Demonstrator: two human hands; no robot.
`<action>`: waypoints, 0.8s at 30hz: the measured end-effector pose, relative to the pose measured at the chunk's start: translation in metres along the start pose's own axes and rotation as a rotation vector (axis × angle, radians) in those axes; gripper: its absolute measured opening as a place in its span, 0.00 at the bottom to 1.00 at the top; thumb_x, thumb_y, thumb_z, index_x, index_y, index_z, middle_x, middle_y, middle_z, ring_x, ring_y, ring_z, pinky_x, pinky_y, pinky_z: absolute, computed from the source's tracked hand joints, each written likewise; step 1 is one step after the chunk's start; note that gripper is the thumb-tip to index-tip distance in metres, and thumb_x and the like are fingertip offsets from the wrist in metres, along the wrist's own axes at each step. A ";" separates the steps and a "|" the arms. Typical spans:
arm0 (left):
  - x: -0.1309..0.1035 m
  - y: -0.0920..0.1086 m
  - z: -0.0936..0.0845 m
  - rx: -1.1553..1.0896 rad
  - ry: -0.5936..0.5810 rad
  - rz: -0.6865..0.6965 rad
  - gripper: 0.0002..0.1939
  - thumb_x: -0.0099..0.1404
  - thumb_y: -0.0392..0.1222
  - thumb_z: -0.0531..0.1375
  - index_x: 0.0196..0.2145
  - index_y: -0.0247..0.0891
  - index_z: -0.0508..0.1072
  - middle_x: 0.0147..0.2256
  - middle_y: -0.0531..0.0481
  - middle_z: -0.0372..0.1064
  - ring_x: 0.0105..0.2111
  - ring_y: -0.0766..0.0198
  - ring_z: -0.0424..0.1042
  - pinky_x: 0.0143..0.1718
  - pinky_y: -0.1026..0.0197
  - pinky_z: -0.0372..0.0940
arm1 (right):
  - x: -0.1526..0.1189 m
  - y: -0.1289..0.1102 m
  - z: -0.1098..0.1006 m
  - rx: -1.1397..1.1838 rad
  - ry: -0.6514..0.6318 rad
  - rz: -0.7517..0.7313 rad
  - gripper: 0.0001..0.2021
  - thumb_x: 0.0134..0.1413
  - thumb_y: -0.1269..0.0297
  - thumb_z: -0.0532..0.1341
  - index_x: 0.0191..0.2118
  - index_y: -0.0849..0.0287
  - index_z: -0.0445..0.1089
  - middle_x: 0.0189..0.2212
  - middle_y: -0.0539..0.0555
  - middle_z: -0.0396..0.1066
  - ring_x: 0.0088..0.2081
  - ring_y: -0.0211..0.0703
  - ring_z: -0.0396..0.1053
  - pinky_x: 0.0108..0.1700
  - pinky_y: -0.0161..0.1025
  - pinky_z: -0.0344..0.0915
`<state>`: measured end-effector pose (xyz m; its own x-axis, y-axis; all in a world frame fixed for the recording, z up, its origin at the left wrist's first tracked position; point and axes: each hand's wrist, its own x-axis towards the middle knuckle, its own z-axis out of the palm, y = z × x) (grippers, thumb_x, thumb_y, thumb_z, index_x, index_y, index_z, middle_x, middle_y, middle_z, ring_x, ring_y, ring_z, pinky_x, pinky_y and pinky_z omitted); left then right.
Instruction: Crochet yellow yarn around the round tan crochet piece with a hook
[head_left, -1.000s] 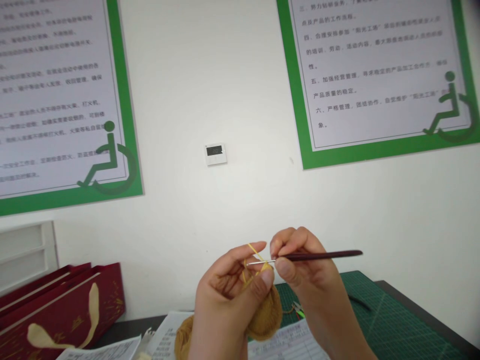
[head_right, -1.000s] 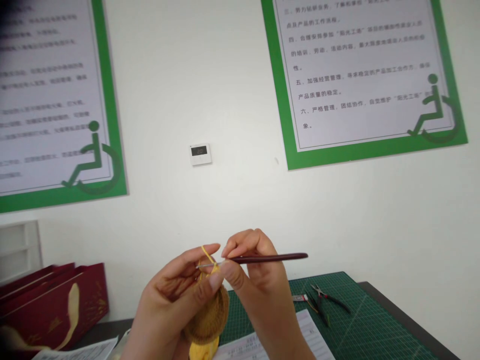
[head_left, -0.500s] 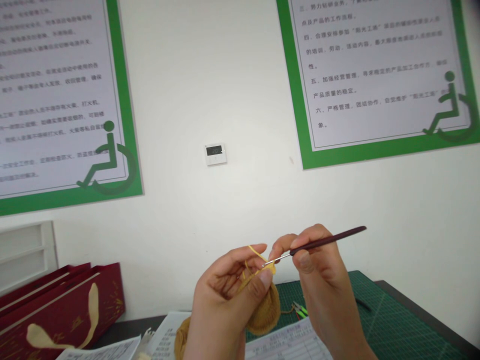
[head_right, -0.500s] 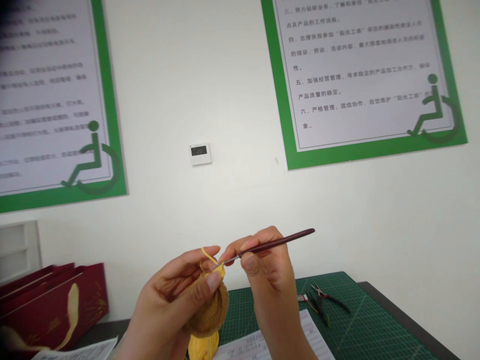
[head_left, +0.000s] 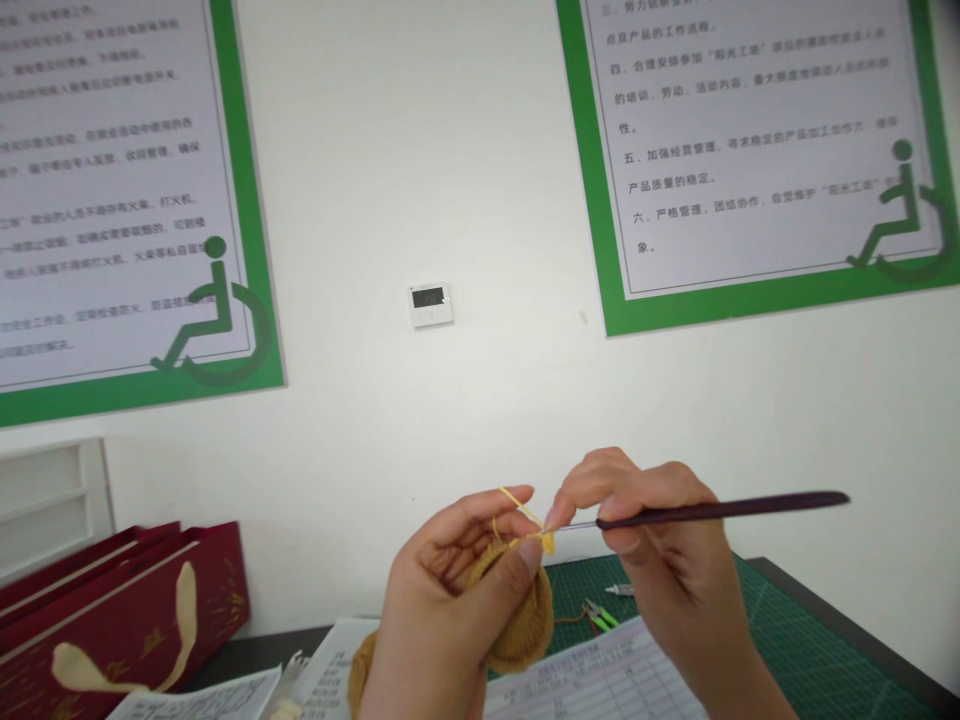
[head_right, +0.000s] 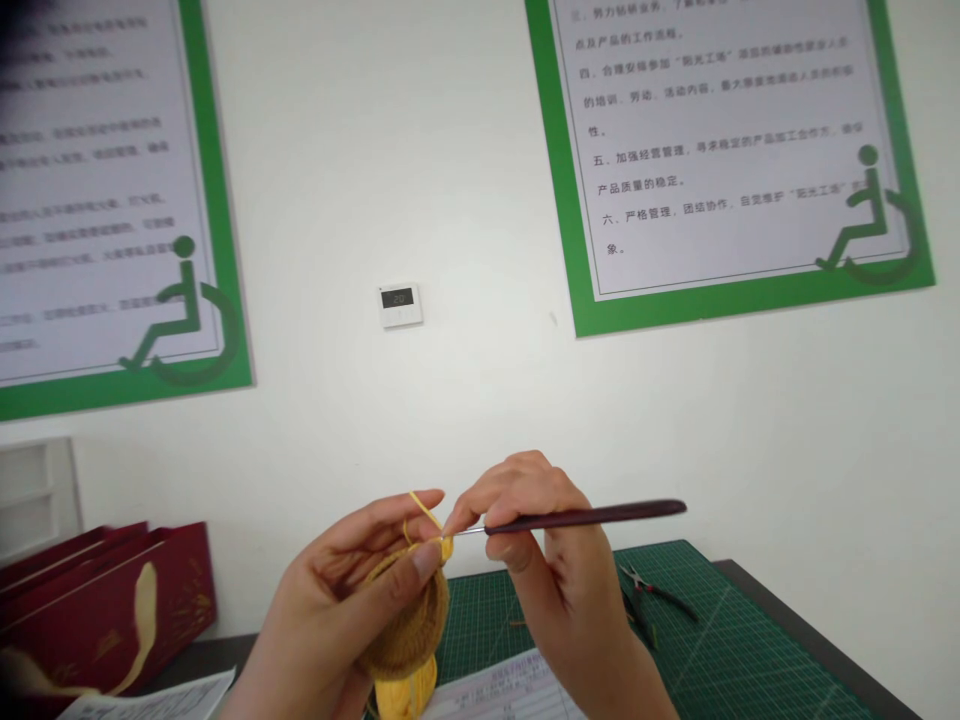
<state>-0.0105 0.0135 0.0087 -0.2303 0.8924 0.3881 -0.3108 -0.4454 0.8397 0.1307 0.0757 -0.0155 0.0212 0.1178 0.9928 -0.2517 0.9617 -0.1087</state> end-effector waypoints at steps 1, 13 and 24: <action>0.000 0.000 0.000 0.000 0.002 0.006 0.13 0.47 0.31 0.76 0.33 0.39 0.87 0.28 0.48 0.80 0.30 0.65 0.76 0.33 0.68 0.69 | 0.001 -0.001 -0.002 -0.055 -0.031 -0.041 0.02 0.71 0.65 0.58 0.45 0.51 0.67 0.36 0.51 0.78 0.40 0.47 0.73 0.47 0.53 0.65; -0.001 0.001 0.002 0.000 -0.010 0.045 0.12 0.46 0.32 0.77 0.32 0.40 0.87 0.25 0.50 0.79 0.28 0.66 0.75 0.32 0.69 0.68 | 0.000 -0.008 0.001 -0.059 -0.024 -0.034 0.06 0.72 0.64 0.56 0.49 0.45 0.67 0.37 0.51 0.79 0.39 0.49 0.74 0.46 0.57 0.65; -0.001 -0.002 0.001 0.026 0.003 0.061 0.13 0.50 0.31 0.75 0.35 0.39 0.86 0.26 0.49 0.79 0.28 0.65 0.75 0.31 0.67 0.68 | 0.002 -0.012 -0.005 -0.317 -0.187 -0.129 0.05 0.71 0.64 0.55 0.39 0.50 0.64 0.40 0.51 0.79 0.39 0.45 0.76 0.48 0.54 0.64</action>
<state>-0.0091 0.0134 0.0068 -0.2512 0.8635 0.4374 -0.2717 -0.4966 0.8244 0.1392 0.0654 -0.0125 -0.1513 -0.0283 0.9881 0.0539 0.9979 0.0368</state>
